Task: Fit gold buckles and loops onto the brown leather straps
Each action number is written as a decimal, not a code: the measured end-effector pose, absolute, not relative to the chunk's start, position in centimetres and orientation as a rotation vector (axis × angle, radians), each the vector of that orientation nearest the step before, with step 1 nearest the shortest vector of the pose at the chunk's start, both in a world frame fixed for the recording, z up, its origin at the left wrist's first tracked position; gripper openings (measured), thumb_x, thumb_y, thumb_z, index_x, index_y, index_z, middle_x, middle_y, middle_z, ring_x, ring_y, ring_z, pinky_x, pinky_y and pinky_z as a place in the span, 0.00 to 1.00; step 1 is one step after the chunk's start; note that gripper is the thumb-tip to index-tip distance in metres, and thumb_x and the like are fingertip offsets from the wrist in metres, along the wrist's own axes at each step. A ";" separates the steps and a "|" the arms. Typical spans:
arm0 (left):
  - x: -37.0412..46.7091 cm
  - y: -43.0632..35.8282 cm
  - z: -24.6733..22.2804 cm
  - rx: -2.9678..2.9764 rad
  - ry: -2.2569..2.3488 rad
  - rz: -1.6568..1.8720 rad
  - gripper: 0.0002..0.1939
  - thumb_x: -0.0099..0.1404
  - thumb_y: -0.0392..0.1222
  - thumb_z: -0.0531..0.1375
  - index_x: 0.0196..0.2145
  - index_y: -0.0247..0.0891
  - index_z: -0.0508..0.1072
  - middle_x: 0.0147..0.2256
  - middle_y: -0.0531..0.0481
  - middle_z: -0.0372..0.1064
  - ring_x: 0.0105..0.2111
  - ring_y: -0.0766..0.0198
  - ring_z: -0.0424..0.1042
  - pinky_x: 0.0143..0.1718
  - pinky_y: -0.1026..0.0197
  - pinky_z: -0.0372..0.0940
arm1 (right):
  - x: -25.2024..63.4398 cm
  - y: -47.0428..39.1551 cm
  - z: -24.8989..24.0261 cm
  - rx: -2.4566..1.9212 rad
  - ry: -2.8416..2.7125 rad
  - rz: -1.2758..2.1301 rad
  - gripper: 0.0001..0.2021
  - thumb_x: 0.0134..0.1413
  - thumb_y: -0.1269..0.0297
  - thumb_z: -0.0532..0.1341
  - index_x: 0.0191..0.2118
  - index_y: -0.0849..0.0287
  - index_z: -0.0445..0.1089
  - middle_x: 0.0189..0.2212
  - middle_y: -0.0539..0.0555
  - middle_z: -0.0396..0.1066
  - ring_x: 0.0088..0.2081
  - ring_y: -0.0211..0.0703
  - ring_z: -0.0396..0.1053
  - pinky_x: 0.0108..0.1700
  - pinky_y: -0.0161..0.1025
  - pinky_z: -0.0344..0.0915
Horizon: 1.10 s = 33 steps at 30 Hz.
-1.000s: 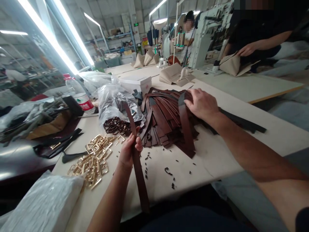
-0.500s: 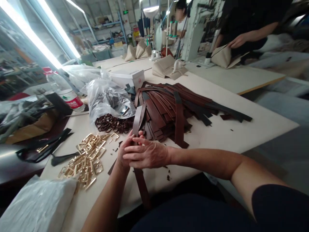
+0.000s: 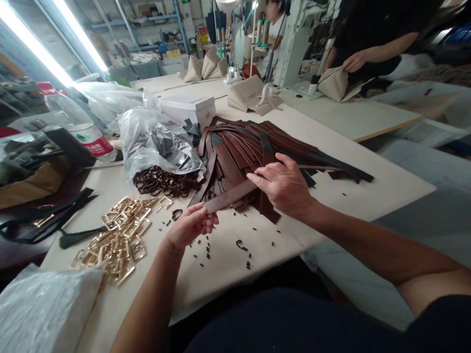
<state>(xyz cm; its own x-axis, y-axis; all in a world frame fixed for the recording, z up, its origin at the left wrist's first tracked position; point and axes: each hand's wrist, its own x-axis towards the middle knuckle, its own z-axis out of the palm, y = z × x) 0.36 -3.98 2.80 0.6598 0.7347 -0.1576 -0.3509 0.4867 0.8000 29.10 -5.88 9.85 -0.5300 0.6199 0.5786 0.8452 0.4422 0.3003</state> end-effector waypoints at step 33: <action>2.4 -3.8 2.2 0.971 0.944 0.907 0.12 0.58 0.43 0.68 0.35 0.31 0.75 0.26 0.48 0.71 0.22 0.70 0.67 0.24 0.70 0.64 | 23.0 -3.4 2.0 -1.043 -2.170 0.213 0.09 0.62 0.61 0.63 0.33 0.60 0.73 0.28 0.52 0.73 0.31 0.41 0.69 0.34 0.37 0.58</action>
<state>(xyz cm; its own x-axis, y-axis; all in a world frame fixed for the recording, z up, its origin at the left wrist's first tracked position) 2.43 -3.83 2.22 0.3163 0.9211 -0.2269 -0.1901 0.2959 0.9361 22.96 -3.40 1.97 -0.4229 0.7359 0.5288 0.6191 0.6607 -0.4245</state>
